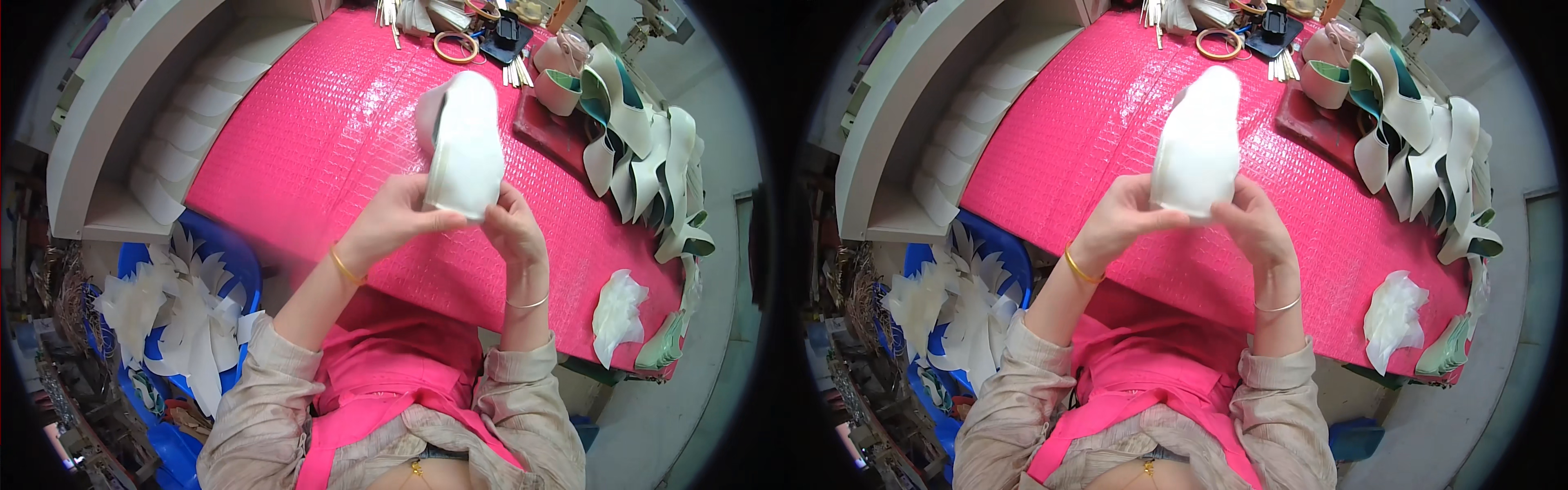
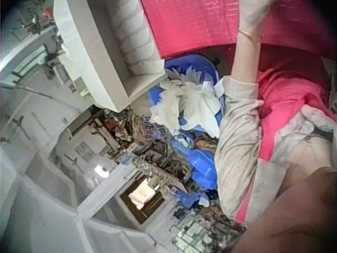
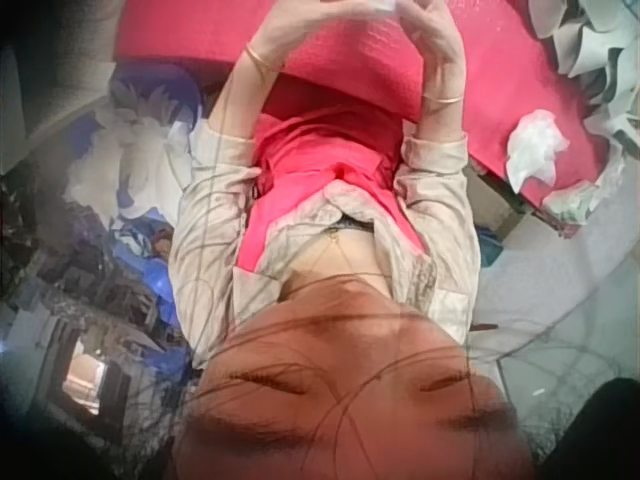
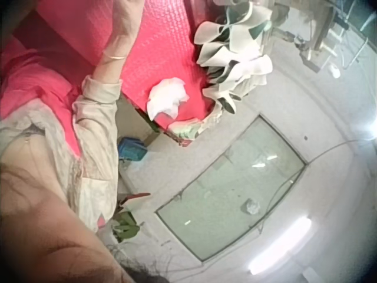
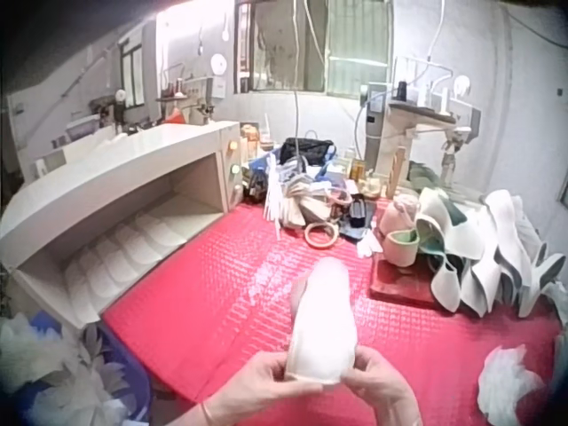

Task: The person assembles shoe components by hand on a pink workbench. They pick up white shoe uppers and translucent inserts, then insert the inserts into the uppers. The person handles the items one at a time, folding and pressing the materials to fit them together.

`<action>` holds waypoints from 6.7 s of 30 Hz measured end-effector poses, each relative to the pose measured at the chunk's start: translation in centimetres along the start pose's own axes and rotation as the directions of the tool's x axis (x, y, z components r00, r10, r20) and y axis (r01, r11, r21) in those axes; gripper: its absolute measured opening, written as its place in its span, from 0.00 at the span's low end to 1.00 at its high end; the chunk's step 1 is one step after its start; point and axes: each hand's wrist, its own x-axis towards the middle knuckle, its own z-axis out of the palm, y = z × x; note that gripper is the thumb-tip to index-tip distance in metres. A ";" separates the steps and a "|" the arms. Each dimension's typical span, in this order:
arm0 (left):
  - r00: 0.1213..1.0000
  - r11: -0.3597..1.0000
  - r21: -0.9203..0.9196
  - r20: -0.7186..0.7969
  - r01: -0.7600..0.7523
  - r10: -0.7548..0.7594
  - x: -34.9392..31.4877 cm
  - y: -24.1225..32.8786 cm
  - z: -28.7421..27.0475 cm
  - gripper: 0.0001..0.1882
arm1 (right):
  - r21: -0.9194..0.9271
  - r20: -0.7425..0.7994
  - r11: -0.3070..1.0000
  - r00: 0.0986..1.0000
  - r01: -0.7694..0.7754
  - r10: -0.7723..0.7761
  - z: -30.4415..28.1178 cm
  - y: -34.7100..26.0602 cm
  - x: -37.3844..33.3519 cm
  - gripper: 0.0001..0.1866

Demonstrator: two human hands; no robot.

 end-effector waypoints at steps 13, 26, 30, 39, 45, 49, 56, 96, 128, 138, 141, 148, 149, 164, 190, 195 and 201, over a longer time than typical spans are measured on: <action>0.760 0.284 0.902 -0.427 0.324 0.490 2.7 -5.4 -1.0 0.54 | -0.923 0.209 0.190 0.851 0.334 -0.482 2.0 4.5 7.7 0.06; 0.857 0.894 0.197 -0.426 0.402 -0.291 1.0 0.5 -3.8 0.34 | -0.293 -0.290 0.946 0.929 0.140 -0.228 1.9 -3.7 6.0 0.15; 0.973 0.456 -0.860 -0.216 -0.228 0.080 0.3 6.4 3.2 0.36 | -0.040 -0.261 0.992 0.959 -0.123 0.109 0.6 -0.8 2.7 0.17; 0.987 0.667 -0.729 -0.152 -0.153 0.061 6.3 6.2 4.6 0.33 | -0.911 0.390 -0.228 0.542 0.343 -0.744 7.7 -9.4 1.1 0.21; 0.913 0.699 0.593 0.188 -0.400 0.363 4.1 7.4 4.3 0.26 | -0.510 -0.107 0.749 0.833 0.423 -0.543 1.1 -11.8 0.4 0.07; 0.998 0.738 -0.675 0.058 0.016 0.032 2.0 7.1 1.9 0.16 | 0.131 -0.158 0.908 0.913 0.397 -0.376 -2.1 -9.9 -0.2 0.07; 0.743 0.661 0.425 0.590 -0.618 0.316 4.6 6.2 0.2 0.18 | -0.233 -0.017 0.969 0.996 0.083 -0.090 -2.2 -12.2 1.2 0.20; 0.820 0.527 0.846 -0.356 0.079 0.448 -8.6 -4.2 2.9 0.48 | -0.862 0.498 0.124 0.778 0.491 0.382 0.9 -8.4 1.1 0.20; 0.496 -0.655 0.609 0.778 -0.447 0.385 8.2 0.5 1.3 0.03 | -0.716 0.635 -0.678 0.559 0.166 -0.534 -4.9 -5.6 2.0 0.10; 0.888 -0.241 0.952 0.270 -0.189 0.372 -1.6 -9.4 2.1 0.03 | -0.812 0.293 -0.570 0.931 0.122 -0.218 -3.9 3.6 -2.9 0.09; 0.923 0.002 1.000 -0.006 0.005 0.384 -1.2 -9.1 2.4 0.06 | -0.937 0.124 -0.321 0.990 0.140 0.068 -4.8 1.8 -0.4 0.04; 0.952 0.281 0.931 -0.278 0.234 0.125 0.8 -8.7 1.5 0.12 | -0.959 -0.136 -0.283 0.828 0.029 0.543 -3.0 -1.8 5.9 0.14; 0.952 0.264 0.929 -0.291 0.258 0.095 1.1 -8.6 1.4 0.12 | -0.959 -0.143 -0.282 0.826 0.020 0.545 -2.7 -1.8 6.0 0.15; 0.952 0.063 0.953 -0.288 0.296 -0.105 2.6 -7.4 1.4 0.10 | -0.873 -0.105 -0.458 0.855 0.166 0.508 -2.2 -0.4 6.1 0.14; 0.940 0.098 0.986 0.095 -0.134 0.328 -1.1 -11.8 5.2 0.18 | -0.767 -0.007 -0.479 0.740 0.427 0.672 -3.3 -0.9 6.7 0.11; 0.943 0.079 0.993 0.062 -0.092 0.328 -0.6 -12.3 6.0 0.19 | -0.676 -0.055 -0.572 0.742 0.465 0.668 -3.3 -0.7 7.0 0.12; 0.936 0.090 0.993 0.043 -0.079 0.348 0.1 -13.2 6.8 0.21 | -0.645 -0.044 -0.604 0.767 0.468 0.640 -3.2 -2.0 6.0 0.12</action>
